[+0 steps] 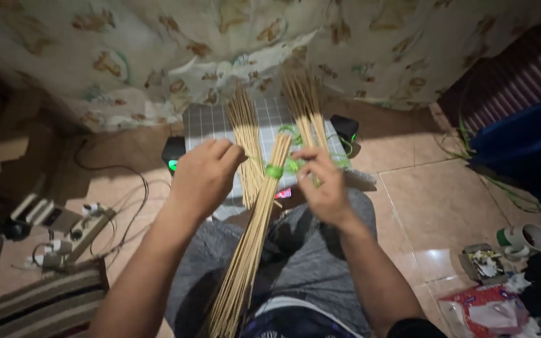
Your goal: Gathering thin wooden sticks into bundles and securing them with green plastic string ties.
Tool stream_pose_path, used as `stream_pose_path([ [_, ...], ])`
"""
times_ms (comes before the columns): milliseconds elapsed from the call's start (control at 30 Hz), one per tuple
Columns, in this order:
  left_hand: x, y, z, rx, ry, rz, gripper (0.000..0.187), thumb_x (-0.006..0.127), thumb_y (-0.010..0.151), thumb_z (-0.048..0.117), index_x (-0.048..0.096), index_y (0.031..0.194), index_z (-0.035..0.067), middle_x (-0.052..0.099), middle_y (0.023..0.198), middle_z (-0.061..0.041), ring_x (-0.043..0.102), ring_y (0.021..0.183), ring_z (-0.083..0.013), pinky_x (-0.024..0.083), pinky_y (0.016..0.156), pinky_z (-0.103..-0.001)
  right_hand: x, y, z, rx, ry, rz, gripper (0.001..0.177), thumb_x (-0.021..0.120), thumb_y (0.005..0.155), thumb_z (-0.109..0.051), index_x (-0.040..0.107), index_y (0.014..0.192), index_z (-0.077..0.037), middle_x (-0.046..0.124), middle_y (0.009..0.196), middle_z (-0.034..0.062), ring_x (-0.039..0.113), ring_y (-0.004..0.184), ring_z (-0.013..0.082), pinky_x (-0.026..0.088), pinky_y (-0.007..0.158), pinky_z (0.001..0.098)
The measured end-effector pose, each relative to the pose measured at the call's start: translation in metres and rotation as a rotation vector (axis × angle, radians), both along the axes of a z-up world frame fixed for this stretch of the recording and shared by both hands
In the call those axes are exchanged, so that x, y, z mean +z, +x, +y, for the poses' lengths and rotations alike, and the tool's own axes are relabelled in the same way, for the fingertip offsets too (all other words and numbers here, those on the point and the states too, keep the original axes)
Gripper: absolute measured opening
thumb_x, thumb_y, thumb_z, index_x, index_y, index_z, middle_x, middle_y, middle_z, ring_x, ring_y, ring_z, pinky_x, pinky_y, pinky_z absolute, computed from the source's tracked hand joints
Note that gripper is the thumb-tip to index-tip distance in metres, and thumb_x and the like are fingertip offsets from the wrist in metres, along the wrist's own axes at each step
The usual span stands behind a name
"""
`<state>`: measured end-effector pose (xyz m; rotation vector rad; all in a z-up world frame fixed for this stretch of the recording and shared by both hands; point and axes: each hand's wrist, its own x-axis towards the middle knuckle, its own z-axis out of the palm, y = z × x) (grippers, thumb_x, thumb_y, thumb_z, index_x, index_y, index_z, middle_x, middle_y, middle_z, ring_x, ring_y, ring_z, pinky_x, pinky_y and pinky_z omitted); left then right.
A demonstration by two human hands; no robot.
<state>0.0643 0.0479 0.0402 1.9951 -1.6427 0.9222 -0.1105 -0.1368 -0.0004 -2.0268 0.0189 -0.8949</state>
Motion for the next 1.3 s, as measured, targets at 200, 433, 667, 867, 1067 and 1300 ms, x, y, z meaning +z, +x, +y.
stream_pose_path([
  [200,-0.037,0.004,-0.014,0.112,-0.14,0.028,0.01,0.067,0.099,0.025,0.064,0.091,0.02,0.052,0.071,0.002,0.06,0.062,-0.0227,0.051,0.056,-0.035,-0.01,0.005,0.006,0.03,0.038,-0.004,0.023,0.062,0.095,-0.011,0.06,0.073,-0.004,0.07,0.117,0.0167,0.069,0.11,0.0371,0.051,0.096,0.0467],
  [433,-0.089,-0.037,-0.018,0.24,-0.16,0.742,0.018,0.064,0.101,0.022,0.067,0.097,0.004,0.056,0.122,-0.015,0.074,0.087,-0.0413,0.062,0.063,-0.053,-0.042,0.0,0.008,0.01,0.149,-0.02,0.018,0.065,0.092,-0.006,0.063,0.076,0.002,0.068,0.118,0.0249,0.071,0.106,0.0435,0.058,0.092,0.0498],
  [667,-0.111,-0.088,-0.011,-0.193,0.155,1.772,0.07,0.06,0.086,0.018,0.041,0.148,-0.009,0.049,0.142,-0.042,0.048,0.132,-0.0616,0.044,0.105,-0.065,-0.054,-0.019,0.004,-0.299,0.121,0.007,0.016,0.068,0.095,-0.011,0.071,0.082,-0.001,0.077,0.104,0.0147,0.075,0.098,0.0349,0.056,0.09,0.0476],
  [867,-0.069,-0.089,-0.032,-0.206,0.351,1.471,0.058,0.07,0.081,0.011,0.059,0.138,0.006,0.076,0.121,-0.011,0.074,0.106,-0.0214,0.059,0.09,-0.031,-0.011,-0.055,0.002,-0.471,-0.314,-0.061,0.065,0.075,0.08,-0.009,0.049,0.138,0.006,0.056,0.14,0.0237,0.06,0.129,0.0394,0.049,0.111,0.0446],
  [1067,-0.013,-0.094,-0.036,-0.185,0.962,0.314,0.015,0.065,0.084,0.023,0.078,0.084,0.016,0.072,0.078,-0.014,0.069,0.064,-0.0355,0.055,0.057,-0.049,0.033,-0.084,0.001,0.107,-0.509,0.435,0.074,0.075,0.083,-0.051,0.055,0.143,-0.011,0.072,0.12,0.0103,0.071,0.097,0.0287,0.052,0.085,0.0413],
  [1300,-0.056,-0.063,-0.05,-0.04,0.175,-0.088,0.037,0.066,0.09,0.016,0.071,0.126,0.022,0.059,0.148,-0.018,0.045,0.145,-0.0407,0.006,0.108,-0.081,-0.062,-0.062,-0.027,-0.028,-0.076,0.642,0.057,0.073,0.089,-0.023,0.059,0.139,0.002,0.071,0.123,0.0289,0.067,0.116,0.0467,0.053,0.098,0.0573],
])
